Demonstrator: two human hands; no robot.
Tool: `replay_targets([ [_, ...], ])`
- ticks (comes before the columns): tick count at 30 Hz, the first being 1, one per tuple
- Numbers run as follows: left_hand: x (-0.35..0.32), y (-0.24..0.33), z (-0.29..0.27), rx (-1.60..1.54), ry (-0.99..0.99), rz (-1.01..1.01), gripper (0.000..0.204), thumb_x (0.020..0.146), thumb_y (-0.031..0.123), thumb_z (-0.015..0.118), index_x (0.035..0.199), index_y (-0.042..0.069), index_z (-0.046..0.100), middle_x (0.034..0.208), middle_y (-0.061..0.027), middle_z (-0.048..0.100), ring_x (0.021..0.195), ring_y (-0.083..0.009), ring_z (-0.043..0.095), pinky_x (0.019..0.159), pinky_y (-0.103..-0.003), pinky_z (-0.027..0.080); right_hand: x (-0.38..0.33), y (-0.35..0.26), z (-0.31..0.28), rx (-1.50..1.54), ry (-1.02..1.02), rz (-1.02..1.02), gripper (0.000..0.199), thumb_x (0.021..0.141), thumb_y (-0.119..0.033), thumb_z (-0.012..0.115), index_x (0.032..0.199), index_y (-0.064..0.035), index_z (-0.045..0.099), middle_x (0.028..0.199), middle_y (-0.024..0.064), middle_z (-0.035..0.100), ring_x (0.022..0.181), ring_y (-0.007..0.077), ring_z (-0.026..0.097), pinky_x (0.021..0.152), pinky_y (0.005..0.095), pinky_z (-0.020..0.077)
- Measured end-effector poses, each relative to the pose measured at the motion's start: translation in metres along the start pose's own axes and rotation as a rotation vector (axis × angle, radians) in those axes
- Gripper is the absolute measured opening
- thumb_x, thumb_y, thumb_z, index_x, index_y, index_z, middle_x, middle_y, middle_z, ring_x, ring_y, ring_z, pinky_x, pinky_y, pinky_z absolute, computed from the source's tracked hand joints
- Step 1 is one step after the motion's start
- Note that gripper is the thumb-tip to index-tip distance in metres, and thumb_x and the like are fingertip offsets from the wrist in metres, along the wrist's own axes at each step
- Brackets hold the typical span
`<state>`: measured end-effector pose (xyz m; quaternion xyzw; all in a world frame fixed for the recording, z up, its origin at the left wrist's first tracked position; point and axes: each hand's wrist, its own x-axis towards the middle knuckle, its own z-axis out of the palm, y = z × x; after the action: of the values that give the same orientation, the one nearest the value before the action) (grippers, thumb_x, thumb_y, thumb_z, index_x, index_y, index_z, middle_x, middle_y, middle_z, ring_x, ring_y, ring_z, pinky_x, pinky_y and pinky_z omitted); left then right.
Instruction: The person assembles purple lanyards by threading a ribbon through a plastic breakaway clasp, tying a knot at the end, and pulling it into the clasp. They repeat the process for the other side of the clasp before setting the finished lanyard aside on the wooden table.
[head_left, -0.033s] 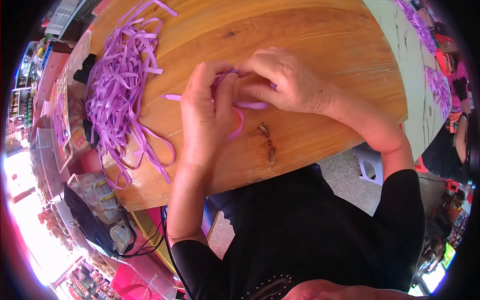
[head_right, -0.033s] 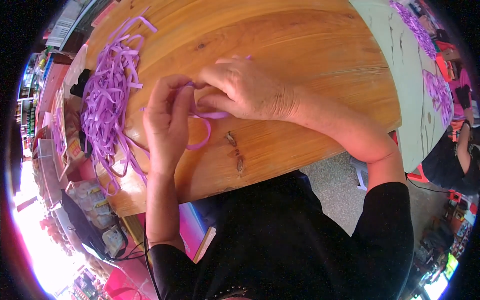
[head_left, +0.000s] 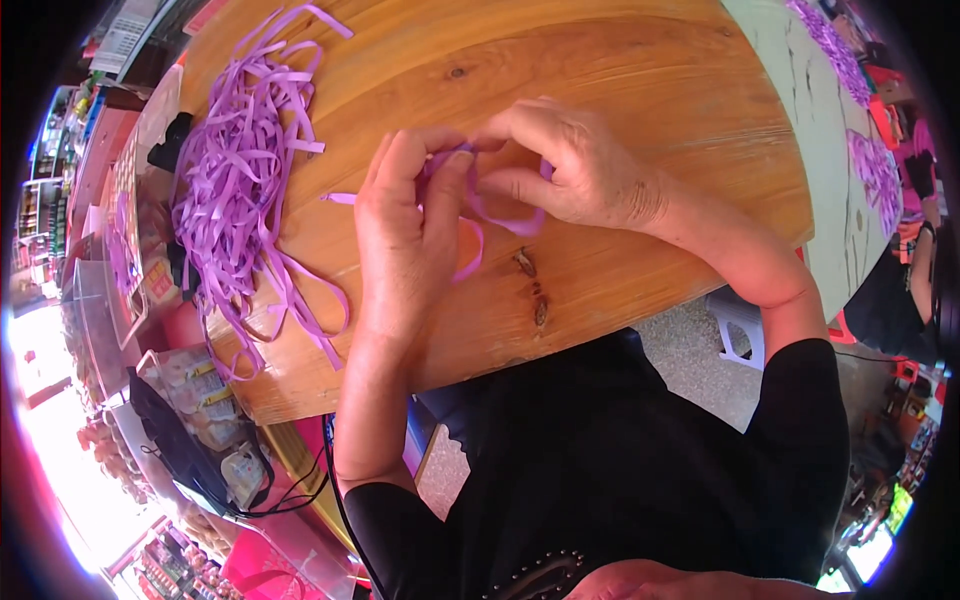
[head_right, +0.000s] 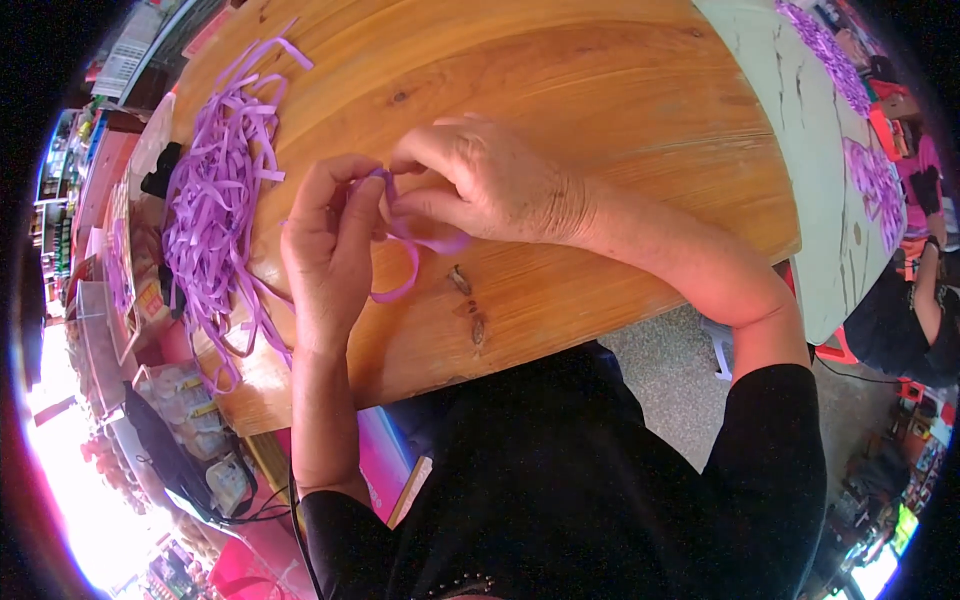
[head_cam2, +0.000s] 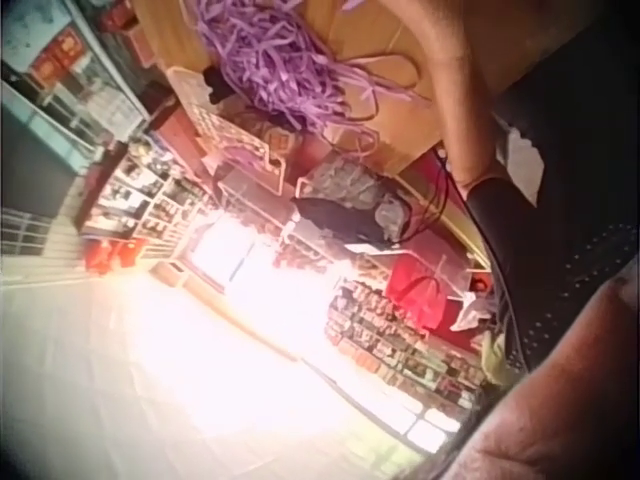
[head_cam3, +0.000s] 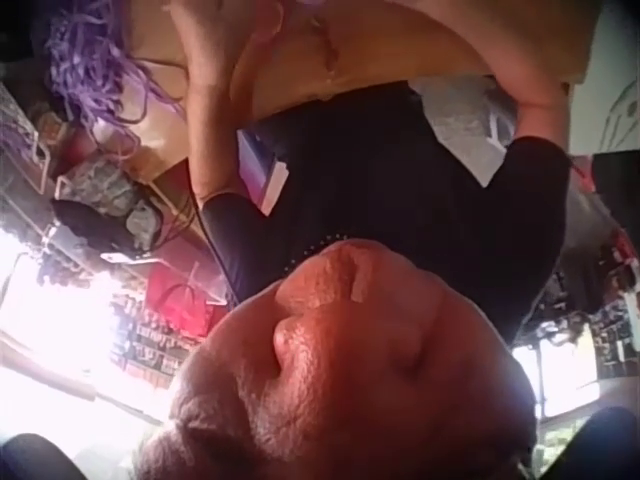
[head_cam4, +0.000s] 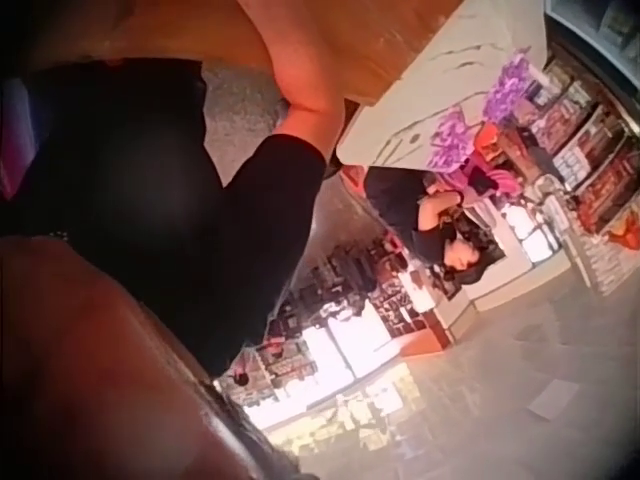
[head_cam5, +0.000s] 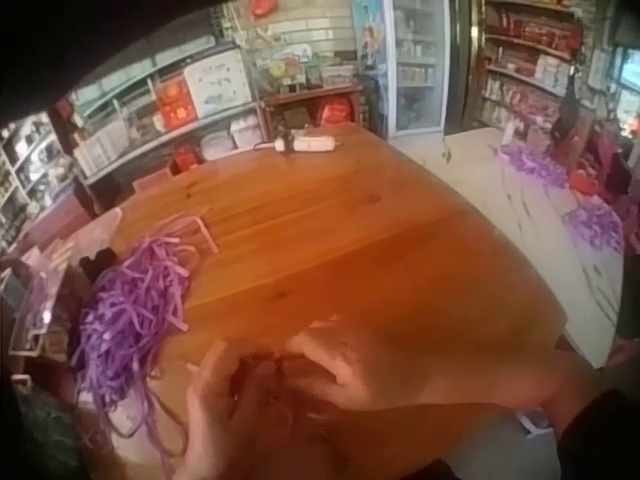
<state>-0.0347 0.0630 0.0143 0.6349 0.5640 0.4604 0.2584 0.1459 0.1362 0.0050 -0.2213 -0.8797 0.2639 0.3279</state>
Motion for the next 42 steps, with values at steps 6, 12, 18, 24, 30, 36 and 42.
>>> replay_targets([
  [6, -0.003, 0.026, -0.001, -0.259, -0.035, -0.125, 0.011, 0.095, 0.0, 0.059, 0.105, 0.0, 0.063, 0.089, -0.0013, 0.061, 0.074, -0.0057, 0.054, 0.062, -0.02, 0.045, 0.005, -0.008, -0.006, -0.054, 0.224, -0.22, 0.033, 0.078, -0.008, 0.077, 0.108, -0.0013, 0.065, 0.087, 0.008, 0.065, 0.078, 0.0245, 0.063, 0.074, 0.0351, 0.0504],
  [12, -0.01, 0.047, -0.006, -0.396, -0.005, -0.256, 0.013, 0.095, 0.0, 0.061, 0.107, 0.0, 0.063, 0.087, -0.0002, 0.063, 0.076, -0.0039, 0.054, 0.067, -0.019, 0.045, 0.004, -0.009, -0.019, -0.131, 0.217, -0.397, 0.031, 0.075, -0.004, 0.076, 0.105, 0.0022, 0.068, 0.084, 0.0083, 0.064, 0.074, 0.0229, 0.06, 0.067, 0.0348, 0.0464],
  [18, -0.012, 0.047, -0.007, -0.312, -0.007, -0.288, 0.004, 0.089, 0.003, 0.07, 0.091, 0.0, 0.068, 0.076, 0.0013, 0.062, 0.066, -0.0043, 0.051, 0.06, -0.021, 0.042, 0.003, -0.02, -0.037, -0.233, 0.131, -0.458, 0.026, 0.077, -0.004, 0.072, 0.102, 0.0025, 0.068, 0.087, 0.0086, 0.063, 0.076, 0.0239, 0.06, 0.069, 0.0366, 0.0462],
  [24, -0.021, 0.038, -0.06, 0.107, -0.022, 0.127, 0.009, 0.078, -0.002, 0.074, 0.083, 0.0, 0.067, 0.072, -0.0052, 0.06, 0.064, -0.0106, 0.056, 0.059, -0.024, 0.043, -0.02, -0.017, -0.086, -0.497, 0.082, -0.343, 0.014, 0.08, -0.007, 0.069, 0.093, -0.0031, 0.068, 0.087, 0.0052, 0.064, 0.08, 0.0208, 0.061, 0.076, 0.0354, 0.0479],
  [30, -0.046, 0.025, -0.12, 0.345, 0.122, 0.117, 0.009, 0.077, -0.006, 0.07, 0.082, -0.001, 0.065, 0.077, -0.007, 0.062, 0.069, -0.0138, 0.059, 0.065, -0.026, 0.046, -0.06, 0.012, -0.136, -0.364, 0.19, 0.108, 0.013, 0.09, 0.003, 0.064, 0.101, 0.0005, 0.068, 0.092, 0.007, 0.066, 0.087, 0.0158, 0.064, 0.075, 0.025, 0.0497],
  [36, -0.072, 0.008, -0.162, 0.412, 0.204, 0.036, 0.011, 0.078, -0.005, 0.072, 0.087, -0.003, 0.065, 0.084, -0.0077, 0.064, 0.079, -0.0155, 0.06, 0.074, -0.027, 0.046, -0.102, 0.053, -0.167, -0.096, 0.349, 0.265, 0.016, 0.097, -0.004, 0.058, 0.109, 0.0026, 0.067, 0.098, 0.0038, 0.066, 0.089, 0.0103, 0.062, 0.082, 0.0223, 0.0483],
  [42, -0.098, 0.01, -0.182, 0.489, 0.274, -0.022, 0.011, 0.081, -0.006, 0.07, 0.09, -0.002, 0.066, 0.09, -0.007, 0.064, 0.08, -0.0131, 0.058, 0.073, -0.026, 0.046, -0.132, 0.117, -0.213, 0.247, 0.63, 0.477, 0.023, 0.098, -0.01, 0.059, 0.116, 0.002, 0.066, 0.107, 0.0056, 0.067, 0.094, 0.0104, 0.06, 0.09, 0.0247, 0.0469],
])
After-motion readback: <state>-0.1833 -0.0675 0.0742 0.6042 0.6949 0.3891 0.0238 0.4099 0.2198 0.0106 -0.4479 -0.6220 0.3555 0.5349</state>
